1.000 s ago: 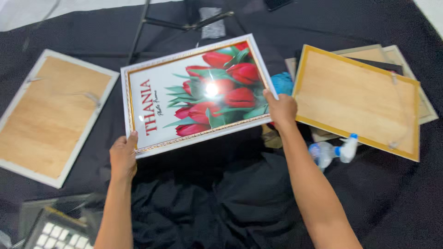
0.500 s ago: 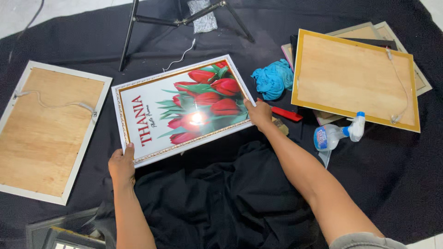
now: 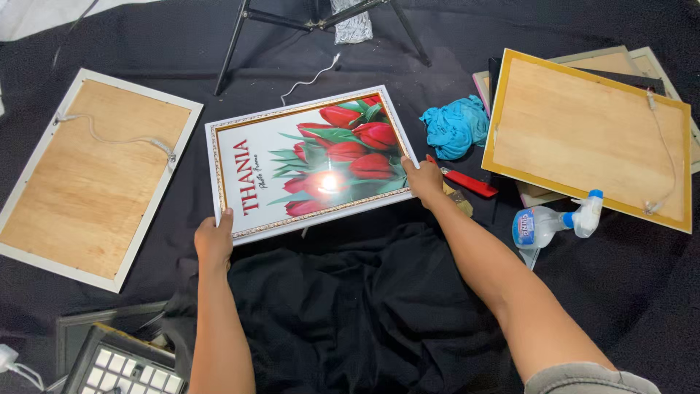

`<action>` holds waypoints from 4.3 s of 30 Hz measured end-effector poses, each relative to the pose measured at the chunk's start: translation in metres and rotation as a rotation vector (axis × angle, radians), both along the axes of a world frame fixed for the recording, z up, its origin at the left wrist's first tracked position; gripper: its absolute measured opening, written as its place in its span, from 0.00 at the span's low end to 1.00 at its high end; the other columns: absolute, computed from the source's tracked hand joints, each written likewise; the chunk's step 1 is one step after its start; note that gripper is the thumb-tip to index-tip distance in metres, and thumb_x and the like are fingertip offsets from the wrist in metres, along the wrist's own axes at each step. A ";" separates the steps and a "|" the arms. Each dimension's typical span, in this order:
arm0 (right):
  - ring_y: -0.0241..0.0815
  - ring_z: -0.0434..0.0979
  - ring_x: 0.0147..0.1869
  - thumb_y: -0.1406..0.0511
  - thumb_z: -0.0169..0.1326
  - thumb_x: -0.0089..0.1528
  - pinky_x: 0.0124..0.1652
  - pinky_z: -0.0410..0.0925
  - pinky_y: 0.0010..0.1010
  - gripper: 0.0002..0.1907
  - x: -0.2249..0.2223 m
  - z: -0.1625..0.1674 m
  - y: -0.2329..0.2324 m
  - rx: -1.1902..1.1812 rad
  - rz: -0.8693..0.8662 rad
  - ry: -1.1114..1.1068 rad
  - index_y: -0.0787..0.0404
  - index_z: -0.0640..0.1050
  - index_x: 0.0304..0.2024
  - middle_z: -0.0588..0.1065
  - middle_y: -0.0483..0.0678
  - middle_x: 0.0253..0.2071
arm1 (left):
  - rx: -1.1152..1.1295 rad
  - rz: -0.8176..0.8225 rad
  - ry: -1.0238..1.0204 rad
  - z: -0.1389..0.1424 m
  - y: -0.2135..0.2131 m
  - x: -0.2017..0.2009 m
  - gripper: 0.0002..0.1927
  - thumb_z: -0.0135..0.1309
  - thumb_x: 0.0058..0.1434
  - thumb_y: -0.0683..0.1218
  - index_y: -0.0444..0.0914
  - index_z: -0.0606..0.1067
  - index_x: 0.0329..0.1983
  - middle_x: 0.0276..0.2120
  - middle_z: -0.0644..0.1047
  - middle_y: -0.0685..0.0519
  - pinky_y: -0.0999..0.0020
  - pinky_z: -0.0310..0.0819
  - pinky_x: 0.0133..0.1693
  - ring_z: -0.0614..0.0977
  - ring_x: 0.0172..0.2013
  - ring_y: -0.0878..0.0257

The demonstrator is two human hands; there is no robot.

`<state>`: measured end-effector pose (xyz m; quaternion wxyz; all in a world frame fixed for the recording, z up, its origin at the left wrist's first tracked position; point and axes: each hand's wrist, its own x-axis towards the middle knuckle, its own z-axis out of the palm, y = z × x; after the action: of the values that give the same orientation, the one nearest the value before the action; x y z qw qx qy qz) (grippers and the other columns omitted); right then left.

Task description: The person attaches a hanging wire to the back of a wooden picture frame, then uses a brush to wipe the back and front surfaces of the frame. The person handles a second frame and repeats the cleaning process.

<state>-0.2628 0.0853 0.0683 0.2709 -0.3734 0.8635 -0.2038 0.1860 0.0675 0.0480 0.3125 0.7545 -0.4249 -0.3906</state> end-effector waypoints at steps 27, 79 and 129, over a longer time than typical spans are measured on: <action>0.62 0.65 0.68 0.59 0.58 0.61 0.59 0.65 0.50 0.30 -0.021 0.019 0.020 0.345 -0.064 0.270 0.63 0.69 0.63 0.64 0.61 0.65 | -0.257 -0.314 -0.774 0.006 0.034 -0.031 0.34 0.62 0.50 0.54 0.30 0.74 0.56 0.49 0.73 0.31 0.40 0.69 0.48 0.74 0.49 0.33; 0.56 0.82 0.34 0.56 0.58 0.59 0.37 0.72 0.43 0.17 0.087 0.084 0.076 -0.541 0.362 0.110 0.64 0.82 0.29 0.77 0.59 0.26 | 0.002 -1.260 -0.348 0.042 0.091 -0.112 0.24 0.58 0.60 0.60 0.43 0.80 0.54 0.52 0.81 0.46 0.55 0.74 0.54 0.83 0.52 0.49; 0.40 0.85 0.36 0.57 0.60 0.63 0.39 0.74 0.30 0.15 0.045 0.021 -0.019 -0.584 0.237 -0.257 0.64 0.83 0.40 0.83 0.51 0.32 | -0.506 -0.707 -0.008 -0.053 0.011 -0.247 0.20 0.62 0.61 0.45 0.36 0.71 0.54 0.42 0.82 0.46 0.59 0.79 0.41 0.83 0.42 0.51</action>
<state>-0.2180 0.0665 0.0892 0.2809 -0.5042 0.6782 -0.4550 -0.0605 0.0787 -0.0047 0.3329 0.4639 -0.7405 -0.3544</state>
